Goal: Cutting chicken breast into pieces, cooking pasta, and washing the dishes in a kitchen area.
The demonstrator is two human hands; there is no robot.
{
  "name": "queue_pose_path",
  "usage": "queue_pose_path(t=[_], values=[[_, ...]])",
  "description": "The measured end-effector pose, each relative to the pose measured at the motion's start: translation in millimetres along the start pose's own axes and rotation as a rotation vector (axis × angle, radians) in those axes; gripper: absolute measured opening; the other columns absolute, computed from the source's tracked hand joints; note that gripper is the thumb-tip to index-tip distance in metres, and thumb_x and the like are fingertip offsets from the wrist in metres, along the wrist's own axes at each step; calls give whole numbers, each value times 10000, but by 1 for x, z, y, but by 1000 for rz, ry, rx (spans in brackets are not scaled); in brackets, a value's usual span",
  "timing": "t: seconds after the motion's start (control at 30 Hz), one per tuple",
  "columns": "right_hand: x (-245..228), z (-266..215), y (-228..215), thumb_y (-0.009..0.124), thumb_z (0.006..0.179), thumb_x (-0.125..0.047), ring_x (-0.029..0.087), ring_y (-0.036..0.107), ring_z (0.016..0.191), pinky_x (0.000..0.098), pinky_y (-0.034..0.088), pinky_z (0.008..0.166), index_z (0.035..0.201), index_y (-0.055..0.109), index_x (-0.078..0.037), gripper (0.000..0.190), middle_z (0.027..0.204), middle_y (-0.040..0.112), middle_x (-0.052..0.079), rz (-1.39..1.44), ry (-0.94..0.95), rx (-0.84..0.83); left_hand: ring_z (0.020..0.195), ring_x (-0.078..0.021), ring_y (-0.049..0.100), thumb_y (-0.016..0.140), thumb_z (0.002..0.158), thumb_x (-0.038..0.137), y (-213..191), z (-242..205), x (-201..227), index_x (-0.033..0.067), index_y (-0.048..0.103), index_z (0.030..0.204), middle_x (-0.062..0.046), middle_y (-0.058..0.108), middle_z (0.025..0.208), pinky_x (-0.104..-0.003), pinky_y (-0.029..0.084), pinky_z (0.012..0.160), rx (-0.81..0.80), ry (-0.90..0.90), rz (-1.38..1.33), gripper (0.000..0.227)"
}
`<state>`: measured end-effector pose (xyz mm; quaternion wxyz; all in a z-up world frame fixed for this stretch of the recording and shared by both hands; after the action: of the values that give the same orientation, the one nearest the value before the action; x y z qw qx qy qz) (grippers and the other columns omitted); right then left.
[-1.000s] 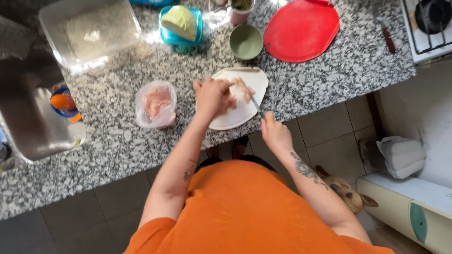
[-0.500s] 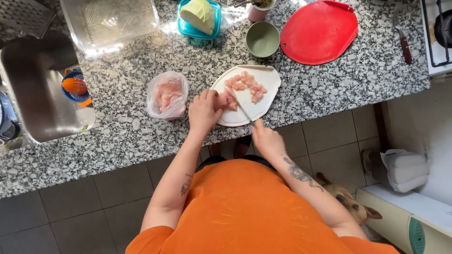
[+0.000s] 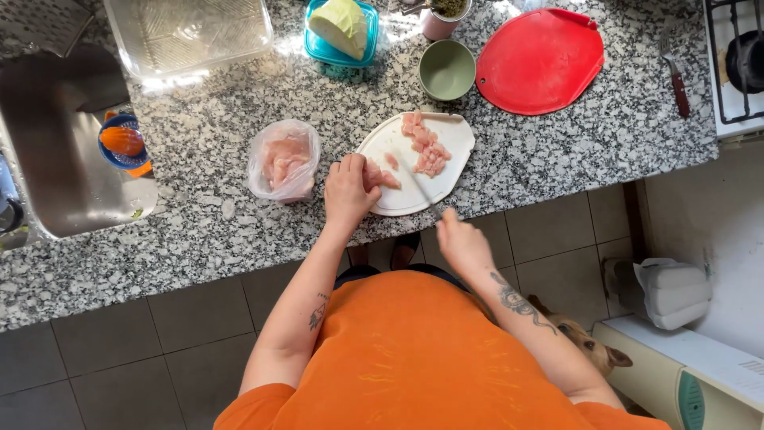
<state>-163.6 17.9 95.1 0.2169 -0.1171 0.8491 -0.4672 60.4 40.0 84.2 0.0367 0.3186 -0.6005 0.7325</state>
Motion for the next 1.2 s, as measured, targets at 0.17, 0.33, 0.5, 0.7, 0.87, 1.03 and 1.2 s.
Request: queue_pose_path(t=[0.17,0.33,0.5,0.7,0.87,1.03,1.2], values=[[5,-6,-25,371,962,-284,445,660,672,512,540,602,966,432,-102,192,679,641,250,-8,-15,54,774,-361,563,663,601,109,-15,1,4,95,450,886,-107,516,808,-457,478,663,31,-77,-263,356],[-8,-13,-3,388,935,-306,433,663,669,491,549,588,953,428,-132,179,677,654,217,-29,-77,-94,904,-418,587,658,674,191,-36,0,0,139,386,992,-162,547,945,-509,467,770,-87,-354,-479,421],[22,-15,-34,380,970,-267,422,665,655,471,554,566,961,433,-103,172,665,637,243,-55,37,57,880,-423,619,662,658,183,-3,-9,-14,152,389,968,-177,579,916,-502,486,745,-215,-398,-516,414],[10,3,-47,369,982,-188,399,656,586,433,550,476,980,458,-67,150,616,617,235,1,15,87,847,-407,600,650,661,129,-8,4,9,85,429,948,-171,560,848,-485,492,709,-184,-176,-368,365],[-3,-20,-63,413,952,-227,402,663,607,463,541,485,974,462,-94,143,609,620,218,-144,-55,28,857,-367,572,662,649,99,-14,14,19,72,463,947,-140,543,849,-471,482,736,-142,-72,-208,359],[-1,-17,-38,408,947,-291,426,660,611,499,536,510,946,428,-103,190,605,619,227,-165,-68,-1,860,-373,557,667,637,81,-14,12,16,71,460,937,-143,523,846,-471,468,761,-105,-48,-242,365],[23,-15,-54,402,956,-235,421,663,627,472,549,526,933,450,-101,144,636,628,254,-73,52,66,874,-385,562,667,644,71,-12,14,15,71,450,950,-149,525,861,-456,477,756,-121,-61,-276,375]])
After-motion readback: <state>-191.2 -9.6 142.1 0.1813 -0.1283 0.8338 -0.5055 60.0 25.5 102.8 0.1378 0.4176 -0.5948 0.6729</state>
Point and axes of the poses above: each hand's wrist, its own z-axis towards the middle knuckle, its own y-axis out of the palm, x = y × z, the point moved 7 cm from there along z, towards the middle knuckle
